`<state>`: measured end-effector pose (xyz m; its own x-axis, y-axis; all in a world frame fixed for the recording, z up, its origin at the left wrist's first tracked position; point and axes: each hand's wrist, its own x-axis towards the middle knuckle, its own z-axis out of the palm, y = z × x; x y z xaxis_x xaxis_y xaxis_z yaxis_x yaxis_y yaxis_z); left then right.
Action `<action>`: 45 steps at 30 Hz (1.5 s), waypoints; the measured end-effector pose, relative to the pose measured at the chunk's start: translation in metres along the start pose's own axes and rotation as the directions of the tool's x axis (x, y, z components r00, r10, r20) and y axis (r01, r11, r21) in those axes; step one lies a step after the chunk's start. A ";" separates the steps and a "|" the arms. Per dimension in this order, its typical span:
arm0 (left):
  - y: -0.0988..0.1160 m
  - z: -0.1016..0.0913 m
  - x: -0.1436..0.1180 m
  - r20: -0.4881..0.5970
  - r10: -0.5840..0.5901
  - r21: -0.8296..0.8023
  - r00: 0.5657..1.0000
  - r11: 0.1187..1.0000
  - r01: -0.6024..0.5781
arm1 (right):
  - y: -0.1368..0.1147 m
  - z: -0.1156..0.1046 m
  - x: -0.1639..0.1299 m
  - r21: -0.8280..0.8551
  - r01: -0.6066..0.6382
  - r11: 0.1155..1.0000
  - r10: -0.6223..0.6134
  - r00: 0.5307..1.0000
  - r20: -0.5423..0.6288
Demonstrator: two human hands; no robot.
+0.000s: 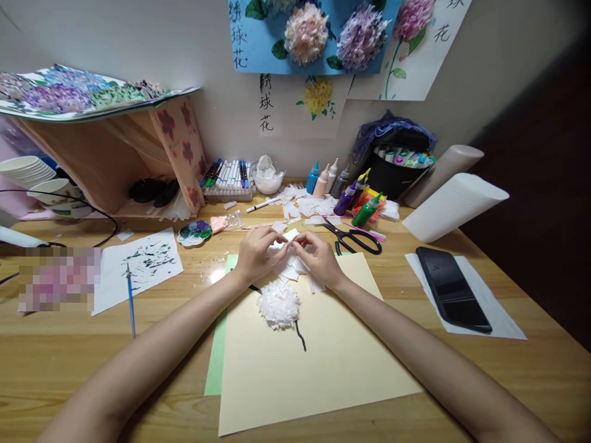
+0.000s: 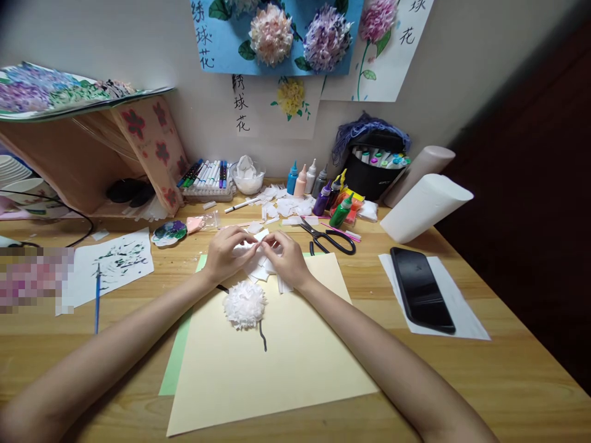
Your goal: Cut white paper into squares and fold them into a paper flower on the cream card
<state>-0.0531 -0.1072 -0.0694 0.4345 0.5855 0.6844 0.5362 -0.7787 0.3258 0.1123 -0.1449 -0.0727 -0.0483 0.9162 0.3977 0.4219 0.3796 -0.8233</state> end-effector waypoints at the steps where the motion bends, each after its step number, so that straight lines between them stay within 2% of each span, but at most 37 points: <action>1: 0.000 0.000 0.000 0.004 -0.005 -0.005 1.000 1.000 0.005 | 0.000 0.000 0.000 0.006 -0.003 1.000 0.003 1.000 0.001; 9: -0.002 0.002 -0.001 0.034 -0.058 -0.051 0.998 0.997 0.060 | 0.001 0.000 0.000 0.056 -0.054 0.997 0.053 0.998 0.023; 19: -0.002 0.002 -0.002 0.041 -0.055 -0.074 0.998 0.996 0.058 | 0.000 0.000 0.001 0.086 -0.078 0.993 0.077 0.997 0.015; 25: -0.002 0.002 -0.002 0.078 -0.031 -0.109 0.996 0.993 0.040 | 0.000 0.000 0.000 0.023 -0.036 0.999 0.036 0.999 0.026; 34: -0.003 0.004 -0.002 0.066 -0.031 -0.075 0.997 0.997 0.036 | -0.003 0.000 0.000 -0.081 0.021 0.997 -0.018 0.999 0.039; 39: -0.002 0.002 -0.001 0.053 -0.093 -0.091 0.994 0.991 0.098 | -0.002 0.000 -0.001 -0.074 -0.022 0.997 0.022 1.000 0.007; 45: -0.004 -0.001 0.003 -0.003 -0.290 -0.151 0.957 0.946 0.286 | 0.001 0.000 0.001 -0.049 -0.089 0.995 0.085 0.993 -0.082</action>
<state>-0.0541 -0.1024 -0.0678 0.2581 0.7852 0.5629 0.5221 -0.6036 0.6026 0.1133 -0.1437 -0.0734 0.0619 0.9315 0.3584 0.4687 0.2899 -0.8345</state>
